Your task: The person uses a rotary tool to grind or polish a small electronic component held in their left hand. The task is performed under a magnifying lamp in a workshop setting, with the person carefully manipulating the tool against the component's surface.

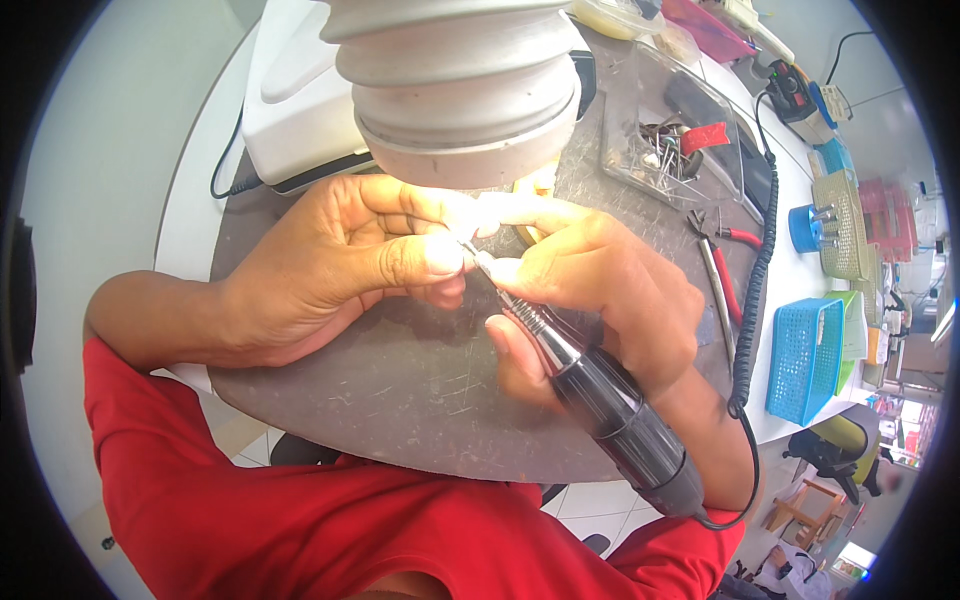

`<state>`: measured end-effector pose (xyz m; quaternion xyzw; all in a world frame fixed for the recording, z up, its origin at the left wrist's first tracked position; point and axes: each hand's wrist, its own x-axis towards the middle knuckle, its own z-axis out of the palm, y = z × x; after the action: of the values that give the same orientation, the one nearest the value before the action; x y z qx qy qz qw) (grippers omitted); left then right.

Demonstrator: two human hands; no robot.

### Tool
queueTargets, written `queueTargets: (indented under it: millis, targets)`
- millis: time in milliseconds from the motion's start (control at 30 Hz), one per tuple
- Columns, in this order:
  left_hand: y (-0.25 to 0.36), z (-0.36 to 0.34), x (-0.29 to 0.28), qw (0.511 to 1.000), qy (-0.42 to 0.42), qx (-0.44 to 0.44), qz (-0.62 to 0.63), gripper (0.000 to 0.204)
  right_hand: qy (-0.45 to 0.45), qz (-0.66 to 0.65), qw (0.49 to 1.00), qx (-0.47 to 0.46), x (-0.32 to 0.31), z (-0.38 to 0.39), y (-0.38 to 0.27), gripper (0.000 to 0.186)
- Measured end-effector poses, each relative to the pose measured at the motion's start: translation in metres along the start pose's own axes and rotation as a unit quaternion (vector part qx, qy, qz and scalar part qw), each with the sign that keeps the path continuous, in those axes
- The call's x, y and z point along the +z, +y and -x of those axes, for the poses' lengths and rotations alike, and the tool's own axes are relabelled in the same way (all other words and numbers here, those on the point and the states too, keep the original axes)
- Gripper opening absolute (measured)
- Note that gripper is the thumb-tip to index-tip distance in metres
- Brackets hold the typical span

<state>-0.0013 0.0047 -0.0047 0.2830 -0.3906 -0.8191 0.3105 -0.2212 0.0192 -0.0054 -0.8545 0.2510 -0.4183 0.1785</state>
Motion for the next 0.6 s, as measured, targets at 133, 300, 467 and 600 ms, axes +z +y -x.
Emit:
queueTargets:
  millis: [133, 300, 467, 600]
  targets:
    - [0.0006, 0.0023, -0.0005, 1.0, 0.002, -0.002, 0.002, 0.02, 0.001, 0.006, 1.0, -0.01, 0.0023, -0.0022, 0.0018, 0.027]
    - [0.0002, 0.0016, 0.0, 1.0, 0.002, -0.002, 0.006, 0.019, -0.003, -0.004, 1.0, -0.006, 0.0012, 0.0007, 0.0028, 0.028]
    - [0.0018, 0.0013, -0.0001, 1.0, -0.005, -0.003, 0.006, 0.019, -0.005, 0.004, 1.0, -0.001, 0.0013, 0.0009, 0.0021, 0.028]
    - [0.0011, 0.0019, 0.0, 1.0, 0.001, -0.003, -0.003, 0.019, -0.006, 0.0, 1.0, 0.012, 0.002, -0.0003, -0.0004, 0.028]
